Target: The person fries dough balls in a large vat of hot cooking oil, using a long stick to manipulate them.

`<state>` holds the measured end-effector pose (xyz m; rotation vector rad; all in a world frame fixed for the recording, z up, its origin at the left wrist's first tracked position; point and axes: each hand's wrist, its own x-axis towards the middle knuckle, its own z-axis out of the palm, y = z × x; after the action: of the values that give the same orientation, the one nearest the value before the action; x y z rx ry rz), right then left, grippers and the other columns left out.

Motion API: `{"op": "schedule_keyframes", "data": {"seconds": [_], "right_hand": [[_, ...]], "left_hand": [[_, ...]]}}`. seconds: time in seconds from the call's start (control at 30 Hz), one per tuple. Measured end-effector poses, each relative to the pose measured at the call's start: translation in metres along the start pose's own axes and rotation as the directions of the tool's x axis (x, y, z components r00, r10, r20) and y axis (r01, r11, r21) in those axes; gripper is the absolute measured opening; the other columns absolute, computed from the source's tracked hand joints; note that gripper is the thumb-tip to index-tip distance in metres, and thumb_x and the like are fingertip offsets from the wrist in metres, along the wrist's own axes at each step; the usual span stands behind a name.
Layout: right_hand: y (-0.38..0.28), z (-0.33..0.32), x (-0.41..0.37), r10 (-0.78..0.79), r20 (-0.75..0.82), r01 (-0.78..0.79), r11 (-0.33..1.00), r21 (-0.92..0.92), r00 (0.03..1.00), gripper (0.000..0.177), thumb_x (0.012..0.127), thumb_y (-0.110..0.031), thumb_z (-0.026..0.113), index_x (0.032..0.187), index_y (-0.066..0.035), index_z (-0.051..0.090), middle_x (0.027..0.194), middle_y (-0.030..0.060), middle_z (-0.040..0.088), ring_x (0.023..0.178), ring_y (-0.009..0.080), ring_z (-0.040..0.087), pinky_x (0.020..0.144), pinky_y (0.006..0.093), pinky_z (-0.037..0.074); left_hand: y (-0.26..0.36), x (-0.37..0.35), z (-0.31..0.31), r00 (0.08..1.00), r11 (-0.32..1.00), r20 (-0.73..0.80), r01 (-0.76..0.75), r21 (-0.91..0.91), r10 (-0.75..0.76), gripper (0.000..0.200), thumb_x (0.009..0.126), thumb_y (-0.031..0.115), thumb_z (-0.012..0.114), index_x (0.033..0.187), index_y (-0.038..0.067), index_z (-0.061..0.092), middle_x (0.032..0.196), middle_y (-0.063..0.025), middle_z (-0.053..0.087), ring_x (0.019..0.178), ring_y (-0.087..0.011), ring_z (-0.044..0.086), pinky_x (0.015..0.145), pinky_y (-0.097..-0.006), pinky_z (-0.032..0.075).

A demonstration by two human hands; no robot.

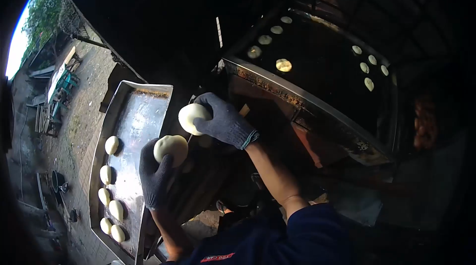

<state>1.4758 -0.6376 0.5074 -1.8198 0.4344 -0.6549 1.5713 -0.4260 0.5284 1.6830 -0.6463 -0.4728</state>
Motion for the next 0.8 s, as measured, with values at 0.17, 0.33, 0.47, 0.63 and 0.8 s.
{"op": "schedule_keyframes", "data": {"seconds": [0.17, 0.33, 0.47, 0.63, 0.8], "right_hand": [[0.16, -0.257, -0.096, 0.183, -0.75, -0.413, 0.901, -0.13, 0.636, 0.045, 0.072, -0.015, 0.072, 0.112, 0.001, 0.059, 0.103, 0.016, 0.065, 0.096, 0.0254, 0.064, 0.084, 0.0362, 0.051], [0.231, -0.394, -0.172, 0.217, -0.86, -0.771, 0.578, -0.268, 0.462, 0.048, 0.069, -0.024, 0.073, 0.109, -0.001, 0.06, 0.105, 0.0209, 0.066, 0.096, 0.0336, 0.065, 0.084, 0.0414, 0.052], [0.265, -0.432, -0.203, 0.383, -0.841, -0.901, 0.355, -0.248, 0.382, 0.049, 0.067, -0.027, 0.074, 0.108, -0.002, 0.063, 0.109, 0.023, 0.066, 0.104, 0.0364, 0.064, 0.087, 0.0426, 0.052], [0.297, -0.456, -0.206, 0.242, -0.934, -0.934, 0.307, -0.183, 0.263, 0.051, 0.067, -0.031, 0.077, 0.102, 0.002, 0.063, 0.103, 0.0267, 0.066, 0.098, 0.0394, 0.065, 0.082, 0.0439, 0.051], [0.193, -0.43, -0.079, -0.251, -0.793, -0.721, 0.328, -0.61, 0.556, 0.042, 0.079, -0.014, 0.055, 0.115, 0.006, 0.058, 0.109, 0.0282, 0.064, 0.102, 0.0416, 0.061, 0.092, 0.0431, 0.048]], "left_hand": [[-0.031, 0.131, 0.273, 0.804, 0.973, 0.553, -0.224, -0.059, 0.219, 0.043, 0.082, 0.018, 0.069, 0.12, 0.001, 0.056, 0.107, -0.0148, 0.064, 0.102, -0.0231, 0.062, 0.089, -0.0352, 0.05], [-0.064, 0.185, 0.479, 0.638, 0.758, 0.715, -0.607, 0.238, 0.287, 0.048, 0.076, 0.03, 0.069, 0.113, 0.001, 0.059, 0.1, -0.0242, 0.066, 0.097, -0.0386, 0.064, 0.086, -0.0429, 0.051], [-0.101, 0.191, 0.549, 0.78, 0.759, 0.624, -0.434, 0.486, 0.046, 0.052, 0.079, 0.031, 0.071, 0.119, 0.002, 0.055, 0.108, -0.0271, 0.062, 0.104, -0.0408, 0.061, 0.089, -0.045, 0.05], [-0.064, 0.163, 0.492, 0.725, 0.807, 0.582, -0.559, 0.188, 0.367, 0.074, 0.082, 0.036, 0.073, 0.136, 0.002, 0.036, 0.128, -0.0256, 0.048, 0.115, -0.0424, 0.054, 0.095, -0.0469, 0.048], [-0.001, 0.09, 0.24, 0.815, 0.834, 0.218, -0.552, 0.01, 0.537, 0.062, 0.085, 0.023, 0.072, 0.135, 0.001, 0.044, 0.122, -0.0216, 0.053, 0.11, -0.0323, 0.059, 0.095, -0.0384, 0.048]]}}
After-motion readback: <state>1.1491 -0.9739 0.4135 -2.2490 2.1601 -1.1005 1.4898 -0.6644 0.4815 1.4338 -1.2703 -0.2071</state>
